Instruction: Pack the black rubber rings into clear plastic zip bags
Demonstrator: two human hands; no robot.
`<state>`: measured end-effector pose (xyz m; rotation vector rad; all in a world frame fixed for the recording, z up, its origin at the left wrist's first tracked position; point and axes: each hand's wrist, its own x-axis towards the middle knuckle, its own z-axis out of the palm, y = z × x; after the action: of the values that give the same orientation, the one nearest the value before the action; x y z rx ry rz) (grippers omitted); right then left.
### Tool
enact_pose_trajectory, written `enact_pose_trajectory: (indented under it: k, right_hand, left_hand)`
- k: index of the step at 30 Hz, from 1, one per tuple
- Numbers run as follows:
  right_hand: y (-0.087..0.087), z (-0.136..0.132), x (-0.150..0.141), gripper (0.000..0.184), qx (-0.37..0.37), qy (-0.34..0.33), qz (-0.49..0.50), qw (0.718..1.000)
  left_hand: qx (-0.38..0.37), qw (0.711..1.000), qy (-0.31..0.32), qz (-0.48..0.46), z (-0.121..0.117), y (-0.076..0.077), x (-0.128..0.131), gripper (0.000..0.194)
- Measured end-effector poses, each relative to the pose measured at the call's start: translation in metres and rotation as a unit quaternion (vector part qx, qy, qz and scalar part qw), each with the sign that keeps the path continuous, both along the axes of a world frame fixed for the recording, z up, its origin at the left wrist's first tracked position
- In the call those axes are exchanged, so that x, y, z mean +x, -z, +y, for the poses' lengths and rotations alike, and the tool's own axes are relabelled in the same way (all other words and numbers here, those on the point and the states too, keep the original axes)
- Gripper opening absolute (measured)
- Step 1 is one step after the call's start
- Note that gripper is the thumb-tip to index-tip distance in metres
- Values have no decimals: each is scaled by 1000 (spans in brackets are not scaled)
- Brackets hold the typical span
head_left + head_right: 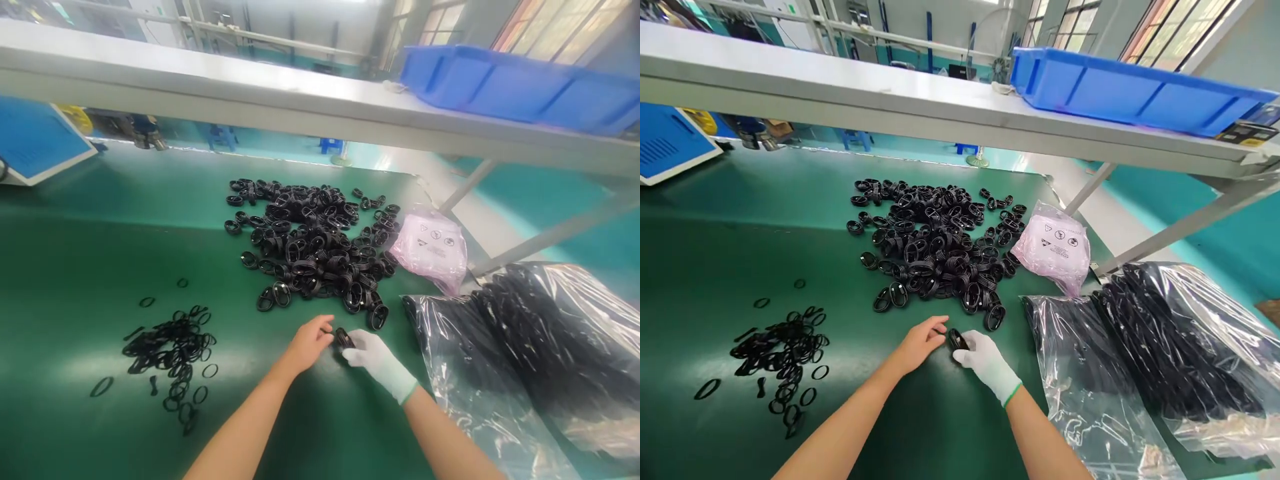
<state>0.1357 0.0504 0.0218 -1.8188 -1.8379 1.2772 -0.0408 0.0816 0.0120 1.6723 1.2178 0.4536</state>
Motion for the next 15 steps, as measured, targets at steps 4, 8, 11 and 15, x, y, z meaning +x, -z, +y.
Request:
enact_pose_trajectory:
  k: [4,8,11,15]
  right_hand:
    - [-6,-19,6,35,-189,60,419,886]
    - [-11,-26,14,38,-272,75,536,796]
    - [-15,-25,25,49,-293,57,536,790]
    - [-19,-21,40,56,-318,4,548,774]
  left_hand:
    - [-37,988,-45,-145,-13,-8,5,36]
    - [-26,985,-96,-137,-23,-18,29,23]
    - [-1,990,-110,-84,-28,-25,43,22]
    - [60,992,-104,-30,-37,-31,56,28]
